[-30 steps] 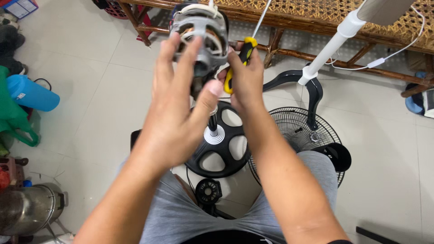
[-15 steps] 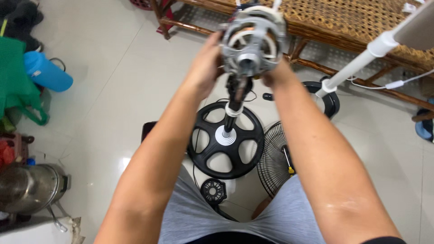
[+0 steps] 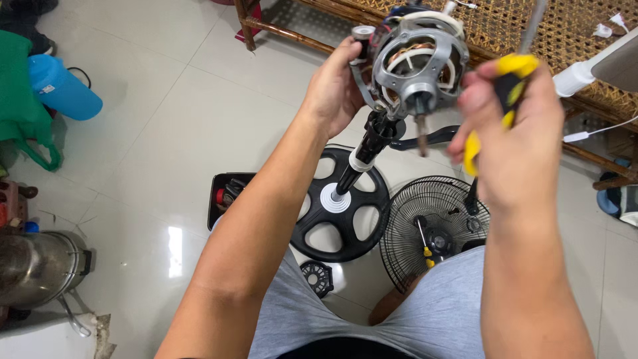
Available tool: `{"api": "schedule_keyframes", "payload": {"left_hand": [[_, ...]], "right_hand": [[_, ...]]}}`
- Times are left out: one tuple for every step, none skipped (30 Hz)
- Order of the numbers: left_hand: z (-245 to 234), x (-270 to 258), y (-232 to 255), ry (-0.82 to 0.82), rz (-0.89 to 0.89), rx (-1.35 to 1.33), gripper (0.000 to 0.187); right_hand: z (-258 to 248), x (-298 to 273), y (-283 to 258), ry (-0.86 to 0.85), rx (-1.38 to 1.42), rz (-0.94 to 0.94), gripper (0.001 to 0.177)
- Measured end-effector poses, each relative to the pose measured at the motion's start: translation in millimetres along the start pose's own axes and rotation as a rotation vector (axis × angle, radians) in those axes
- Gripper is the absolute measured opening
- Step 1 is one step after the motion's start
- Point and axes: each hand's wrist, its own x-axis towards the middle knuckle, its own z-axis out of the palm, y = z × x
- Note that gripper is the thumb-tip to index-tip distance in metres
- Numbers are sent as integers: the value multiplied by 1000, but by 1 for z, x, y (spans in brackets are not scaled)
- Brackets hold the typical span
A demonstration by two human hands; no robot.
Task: The person disassembles an electric fan by removing the rear motor housing and then the front motor housing using a screwdriver. The fan blades and cage are already removed. The person exposes the internal motor components and continues to remove screws from the motor assembly.
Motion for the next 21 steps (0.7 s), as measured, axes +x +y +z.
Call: {"api": "schedule_keyframes", "payload": {"left_hand": [[0, -3, 1, 13, 29, -22, 38], [-1, -6, 1, 26, 59, -45, 41], [-2, -10, 2, -25, 104, -75, 41], [-5, -15, 4, -75, 152, -103, 41], [-6, -20, 6, -124, 200, -132, 42], [-8, -26, 7, -76, 197, -121, 39], [-9, -32, 8, -28, 194, -111, 37], [-11, -37, 9, 20, 190, -103, 35], [-12, -40, 11, 24, 209, -62, 31], [-12, -42, 13, 28, 227, -22, 27], [-12, -45, 14, 32, 245, 19, 24], [-12, -47, 15, 35, 245, 22, 23], [-13, -50, 15, 38, 245, 26, 21], [-13, -52, 16, 39, 245, 30, 20], [-13, -53, 18, 49, 233, 38, 18], [-13, -53, 19, 59, 219, 45, 17], [-13, -53, 21, 69, 205, 51, 15], [-13, -52, 22, 94, 183, 59, 15], [-12, -51, 23, 118, 160, 66, 14], [-11, -51, 25, 141, 138, 76, 14], [-10, -50, 27, 158, 136, 77, 13]], "right_hand": [[7, -9, -13, -11, -105, -52, 35], [13, -9, -24, -46, -255, -201, 37], [17, -7, -32, -85, -406, -350, 40], [21, -5, -38, -128, -554, -499, 42], [20, 0, -43, -147, -521, -343, 38], [15, 7, -47, -170, -483, -187, 34], [10, 13, -49, -195, -444, -31, 32], [6, 19, -49, -240, -403, -2, 32], [3, 25, -47, -285, -361, 26, 32], [-1, 29, -44, -329, -319, 54, 32], [-4, 31, -40, -334, -304, 58, 34], [-7, 32, -37, -341, -290, 62, 36], [-10, 33, -34, -347, -277, 65, 39], [-11, 32, -32, -343, -286, 62, 38], [-12, 32, -29, -339, -295, 58, 38], [-12, 31, -26, -334, -305, 56, 38], [-12, 31, -25, -331, -295, 54, 37], [-12, 31, -23, -328, -285, 53, 36], [-12, 30, -22, -326, -274, 51, 36], [-11, 29, -22, -320, -287, 51, 35], [-11, 28, -22, -315, -300, 52, 35]]}}
